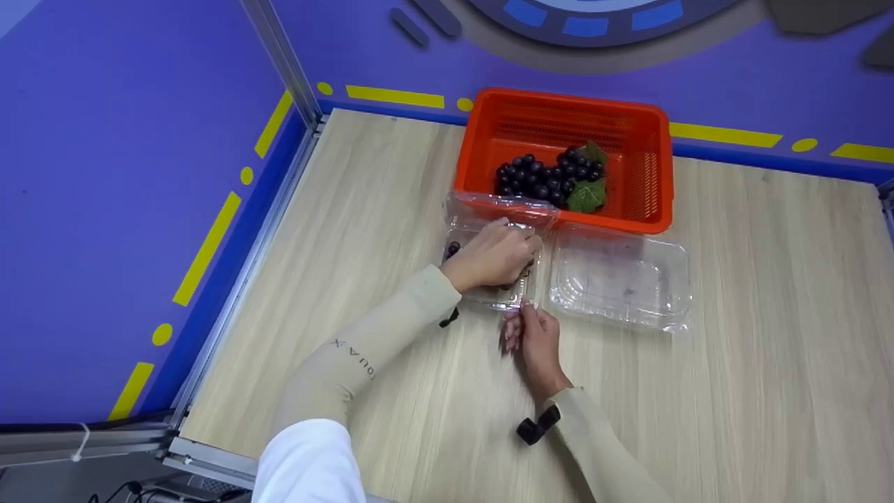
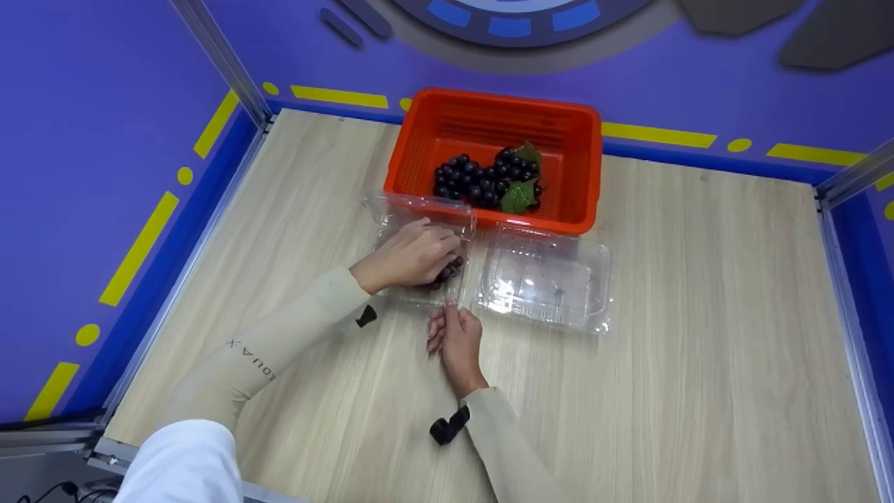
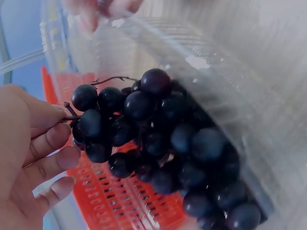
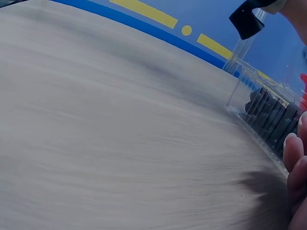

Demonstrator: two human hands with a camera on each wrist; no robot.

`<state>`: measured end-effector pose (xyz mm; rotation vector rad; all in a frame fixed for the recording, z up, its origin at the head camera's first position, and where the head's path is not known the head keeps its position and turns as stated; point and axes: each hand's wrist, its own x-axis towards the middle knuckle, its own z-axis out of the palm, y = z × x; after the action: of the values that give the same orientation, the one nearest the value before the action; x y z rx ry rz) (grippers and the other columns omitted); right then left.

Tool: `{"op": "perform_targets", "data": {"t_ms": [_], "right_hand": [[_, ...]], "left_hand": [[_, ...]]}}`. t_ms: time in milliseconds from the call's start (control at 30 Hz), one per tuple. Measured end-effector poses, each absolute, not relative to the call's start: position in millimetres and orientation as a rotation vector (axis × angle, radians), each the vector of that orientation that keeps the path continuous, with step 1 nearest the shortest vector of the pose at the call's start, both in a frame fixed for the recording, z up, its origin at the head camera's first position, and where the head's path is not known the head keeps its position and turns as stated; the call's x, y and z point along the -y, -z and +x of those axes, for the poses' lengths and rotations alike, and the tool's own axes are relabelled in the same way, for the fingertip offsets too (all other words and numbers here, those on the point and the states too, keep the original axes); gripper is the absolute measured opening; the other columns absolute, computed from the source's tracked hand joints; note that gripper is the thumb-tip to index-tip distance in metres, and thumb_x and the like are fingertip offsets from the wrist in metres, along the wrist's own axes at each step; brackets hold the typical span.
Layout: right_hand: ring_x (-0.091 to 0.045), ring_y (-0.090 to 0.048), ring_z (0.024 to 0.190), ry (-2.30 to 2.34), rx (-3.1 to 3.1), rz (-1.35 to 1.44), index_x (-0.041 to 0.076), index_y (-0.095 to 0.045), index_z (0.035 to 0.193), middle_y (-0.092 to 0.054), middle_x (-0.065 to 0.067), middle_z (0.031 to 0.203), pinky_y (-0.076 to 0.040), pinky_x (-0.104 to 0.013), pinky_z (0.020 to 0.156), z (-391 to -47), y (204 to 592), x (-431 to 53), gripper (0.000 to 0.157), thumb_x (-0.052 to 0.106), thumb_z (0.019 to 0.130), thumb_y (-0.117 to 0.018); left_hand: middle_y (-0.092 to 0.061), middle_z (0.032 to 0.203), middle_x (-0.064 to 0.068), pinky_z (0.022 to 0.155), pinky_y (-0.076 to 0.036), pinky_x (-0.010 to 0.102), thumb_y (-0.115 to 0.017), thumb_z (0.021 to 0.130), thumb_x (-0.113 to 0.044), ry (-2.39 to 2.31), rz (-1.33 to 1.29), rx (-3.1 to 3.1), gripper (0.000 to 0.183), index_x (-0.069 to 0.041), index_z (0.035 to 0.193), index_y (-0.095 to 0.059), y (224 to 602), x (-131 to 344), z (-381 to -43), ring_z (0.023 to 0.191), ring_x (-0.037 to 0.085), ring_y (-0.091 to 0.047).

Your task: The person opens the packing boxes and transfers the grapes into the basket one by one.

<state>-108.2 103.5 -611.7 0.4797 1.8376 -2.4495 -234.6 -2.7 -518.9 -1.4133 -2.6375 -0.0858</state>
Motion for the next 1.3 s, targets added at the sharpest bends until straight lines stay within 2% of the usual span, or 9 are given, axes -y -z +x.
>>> {"op": "perform_targets", "data": {"t_ms": [233, 467, 700, 933, 1300], "right_hand": [[-0.012, -0.05, 0.037, 2.48, -1.778, 0.487, -0.009, -0.062, 0.08, -0.058, -0.003, 0.052, -0.038, -0.024, 0.036, -111, 618, -106, 0.044, 0.02, 0.105, -0.038], [-0.011, -0.049, 0.038, 2.532, -1.757, 0.445, -0.012, -0.064, 0.086, -0.062, -0.003, 0.055, -0.039, -0.024, 0.037, -111, 619, -107, 0.043, 0.019, 0.104, -0.041], [-0.011, -0.049, 0.039, 2.521, -1.778, 0.4, -0.019, -0.062, 0.094, -0.064, -0.003, 0.056, -0.039, -0.023, 0.038, -111, 621, -107, 0.046, 0.019, 0.104, -0.039], [-0.009, -0.05, 0.039, 2.504, -1.8, 0.408, -0.018, -0.063, 0.094, -0.063, -0.001, 0.056, -0.038, -0.022, 0.038, -111, 621, -107, 0.047, 0.021, 0.104, -0.04], [-0.012, -0.049, 0.039, 2.492, -1.776, 0.416, -0.02, -0.062, 0.096, -0.063, -0.003, 0.057, -0.039, -0.024, 0.037, -112, 619, -108, 0.047, 0.019, 0.105, -0.038]], "left_hand": [[-0.067, 0.091, 0.001, 0.067, -0.045, 0.033, -0.053, 0.096, -0.024, 0.299, -1.331, 2.737, 0.015, -0.012, 0.097, -0.062, 508, 18, -234, 0.073, 0.02, -0.058], [-0.066, 0.09, 0.003, 0.067, -0.047, 0.036, -0.054, 0.096, -0.023, 0.381, -1.3, 2.668, 0.015, -0.01, 0.093, -0.06, 497, 27, -232, 0.074, 0.022, -0.06], [-0.065, 0.088, 0.002, 0.071, -0.05, 0.036, -0.054, 0.096, -0.024, 0.397, -1.316, 2.654, 0.015, -0.01, 0.093, -0.061, 490, 31, -229, 0.078, 0.02, -0.063], [-0.066, 0.086, 0.001, 0.074, -0.052, 0.035, -0.056, 0.096, -0.024, 0.433, -1.32, 2.671, 0.016, -0.012, 0.091, -0.063, 480, 35, -226, 0.079, 0.019, -0.065], [-0.066, 0.086, 0.0, 0.068, -0.052, 0.031, -0.055, 0.097, -0.023, 0.531, -1.304, 2.652, 0.014, -0.012, 0.092, -0.063, 468, 41, -226, 0.073, 0.016, -0.061]]}}
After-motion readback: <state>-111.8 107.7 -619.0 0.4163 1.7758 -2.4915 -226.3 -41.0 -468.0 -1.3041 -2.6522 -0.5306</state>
